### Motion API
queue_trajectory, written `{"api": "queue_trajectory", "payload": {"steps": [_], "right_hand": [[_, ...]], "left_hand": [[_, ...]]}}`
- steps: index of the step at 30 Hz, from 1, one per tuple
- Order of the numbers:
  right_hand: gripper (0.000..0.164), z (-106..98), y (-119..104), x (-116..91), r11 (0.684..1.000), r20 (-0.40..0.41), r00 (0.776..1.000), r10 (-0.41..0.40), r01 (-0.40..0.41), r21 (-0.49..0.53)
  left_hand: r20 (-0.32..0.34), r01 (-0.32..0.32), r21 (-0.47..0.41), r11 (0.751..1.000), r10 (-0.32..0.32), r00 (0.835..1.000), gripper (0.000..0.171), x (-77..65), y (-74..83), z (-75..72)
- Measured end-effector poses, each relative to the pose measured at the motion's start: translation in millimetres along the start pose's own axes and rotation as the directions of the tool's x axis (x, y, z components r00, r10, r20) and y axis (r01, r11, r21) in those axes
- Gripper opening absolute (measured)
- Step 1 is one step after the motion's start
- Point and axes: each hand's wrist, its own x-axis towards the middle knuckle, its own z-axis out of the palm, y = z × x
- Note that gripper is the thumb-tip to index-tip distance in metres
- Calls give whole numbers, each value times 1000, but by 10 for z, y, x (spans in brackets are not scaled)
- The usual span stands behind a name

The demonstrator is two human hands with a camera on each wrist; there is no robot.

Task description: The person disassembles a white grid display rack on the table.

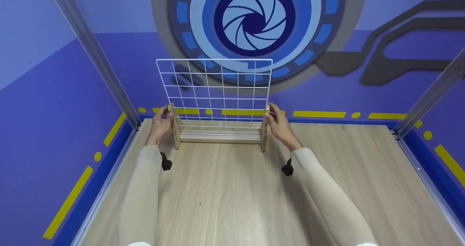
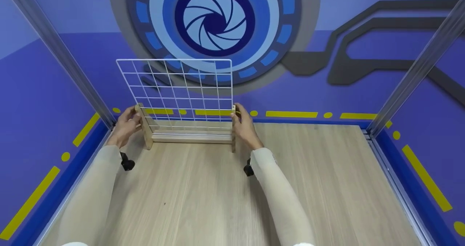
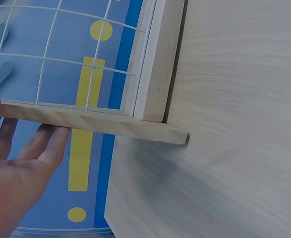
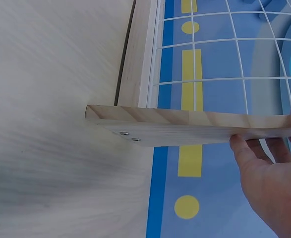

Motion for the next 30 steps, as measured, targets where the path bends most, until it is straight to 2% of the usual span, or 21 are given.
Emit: {"api": "queue_trajectory", "payload": {"steps": [5,10,17,24,30], "right_hand": [[54,-80,47,-35,1000,-13,1000,8,-8,-5],[55,-161,79,-67,1000,-8,1000,16,-16,5],[55,-305,128,-125,1000,-7,1000,-19,19,-16],[55,-423,168,-179,999,-17,1000,-1,0,-38],[55,-513,188,-218,999,-37,999,7,-8,-34]], "left_hand": [[4,-5,-51,999,5,1000,52,4,10,95],[19,2,-31,1000,-1,1000,52,-5,25,165],[32,-37,-29,999,38,999,51,-11,48,262],[65,-85,-30,996,87,994,50,-24,78,365],[91,-87,-5,996,87,992,50,-37,120,452]]}}
